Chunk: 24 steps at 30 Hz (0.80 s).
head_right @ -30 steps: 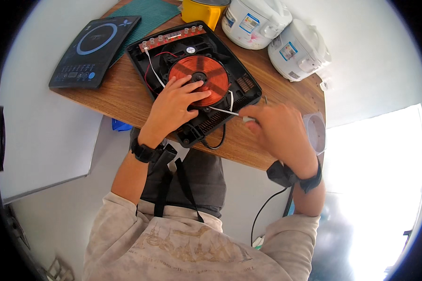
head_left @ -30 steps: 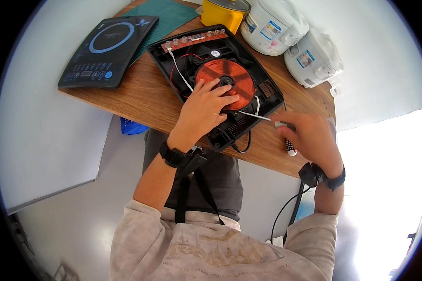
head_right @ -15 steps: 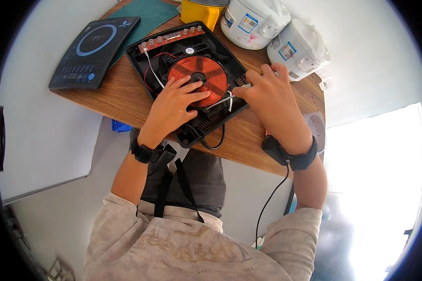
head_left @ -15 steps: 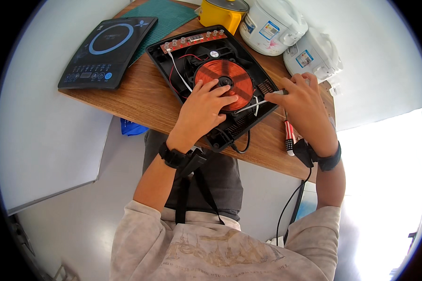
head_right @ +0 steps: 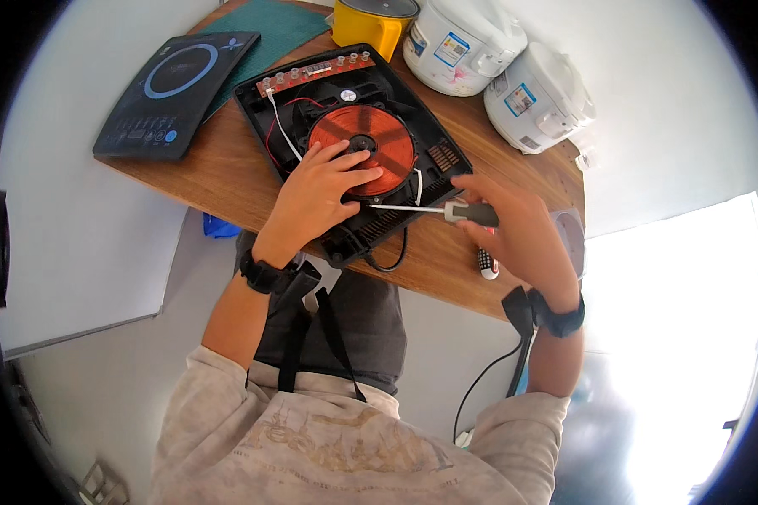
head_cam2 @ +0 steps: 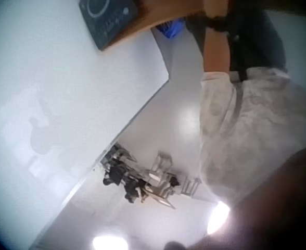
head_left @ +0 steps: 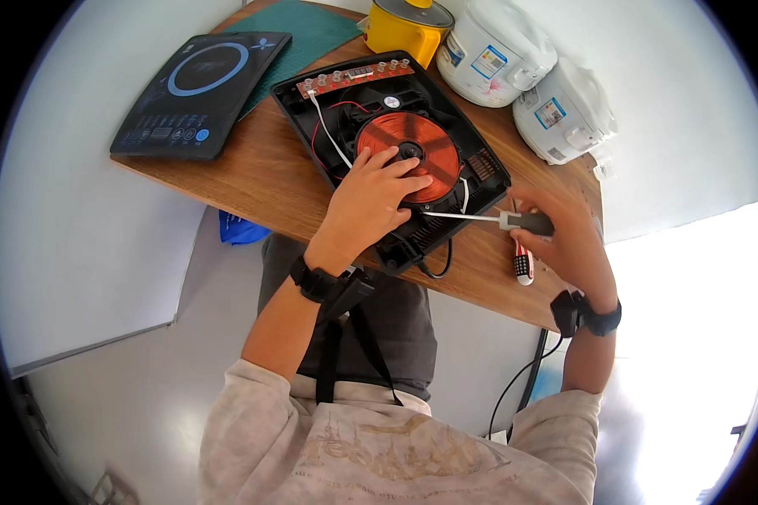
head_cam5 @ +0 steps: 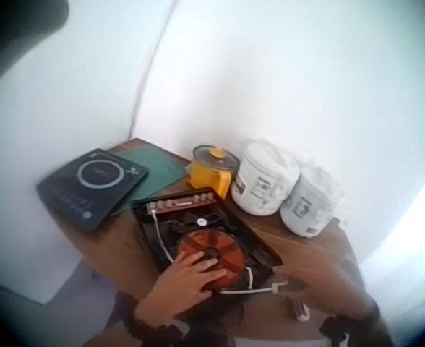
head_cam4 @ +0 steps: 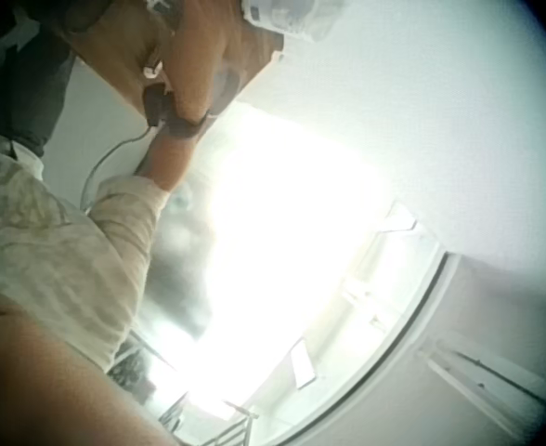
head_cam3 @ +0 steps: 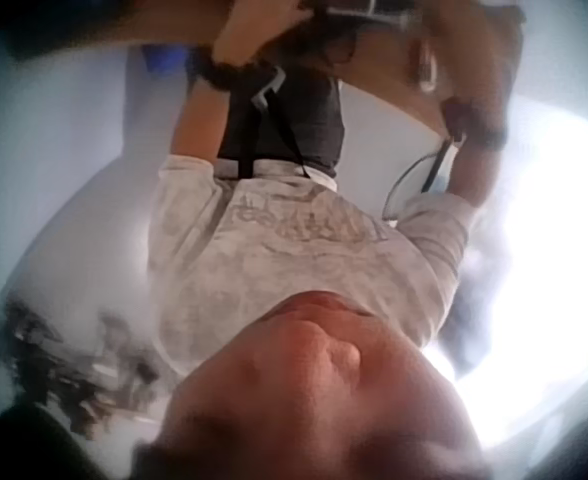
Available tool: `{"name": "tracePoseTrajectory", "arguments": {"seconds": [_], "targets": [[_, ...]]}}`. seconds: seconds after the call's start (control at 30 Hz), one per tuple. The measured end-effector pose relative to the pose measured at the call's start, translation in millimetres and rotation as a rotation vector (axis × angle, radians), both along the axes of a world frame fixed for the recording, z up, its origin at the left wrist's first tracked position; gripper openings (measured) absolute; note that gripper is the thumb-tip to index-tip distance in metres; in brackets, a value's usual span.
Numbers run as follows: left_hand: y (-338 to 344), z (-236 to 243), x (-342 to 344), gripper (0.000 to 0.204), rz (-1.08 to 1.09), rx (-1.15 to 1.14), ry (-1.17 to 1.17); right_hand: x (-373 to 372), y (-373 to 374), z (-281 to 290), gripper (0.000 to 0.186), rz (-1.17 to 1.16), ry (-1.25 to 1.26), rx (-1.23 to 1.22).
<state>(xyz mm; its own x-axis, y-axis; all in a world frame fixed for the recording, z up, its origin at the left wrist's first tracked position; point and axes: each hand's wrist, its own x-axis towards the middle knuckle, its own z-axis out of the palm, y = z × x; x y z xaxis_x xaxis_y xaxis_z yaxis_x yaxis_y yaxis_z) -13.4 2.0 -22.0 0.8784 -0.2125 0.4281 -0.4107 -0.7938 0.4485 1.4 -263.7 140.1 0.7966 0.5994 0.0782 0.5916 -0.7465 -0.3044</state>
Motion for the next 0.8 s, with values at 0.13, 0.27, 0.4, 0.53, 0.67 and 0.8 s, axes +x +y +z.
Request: {"name": "tracePoseTrajectory", "arguments": {"seconds": [0.13, 0.27, 0.4, 0.53, 0.67, 0.8], "targets": [[1, -2, 0, 0.055, -0.001, 0.004, 0.001, -13, -8, 2, 0.032, -0.216, 0.182, 0.161], [1, -2, 0, 0.055, 0.002, 0.010, 0.003, -21, -11, 2, 0.028, -0.330, 0.159, 0.406], [2, 1, 0, 0.055, 0.001, 0.013, 0.003, -16, -15, -4, 0.026, -0.312, 0.088, 0.663], [1, 3, 0, 0.055, -0.007, 0.011, 0.015, -7, -23, -17, 0.023, -0.347, 0.076, 0.749], [2, 1, 1, 0.055, 0.001, 0.015, 0.014, -10, -3, -23, 0.020, -0.347, 0.046, 0.705], [1, 1, 0, 0.054, 0.002, 0.008, 0.015, -9, 8, -29, 0.018, -0.334, 0.011, 0.691]]}}
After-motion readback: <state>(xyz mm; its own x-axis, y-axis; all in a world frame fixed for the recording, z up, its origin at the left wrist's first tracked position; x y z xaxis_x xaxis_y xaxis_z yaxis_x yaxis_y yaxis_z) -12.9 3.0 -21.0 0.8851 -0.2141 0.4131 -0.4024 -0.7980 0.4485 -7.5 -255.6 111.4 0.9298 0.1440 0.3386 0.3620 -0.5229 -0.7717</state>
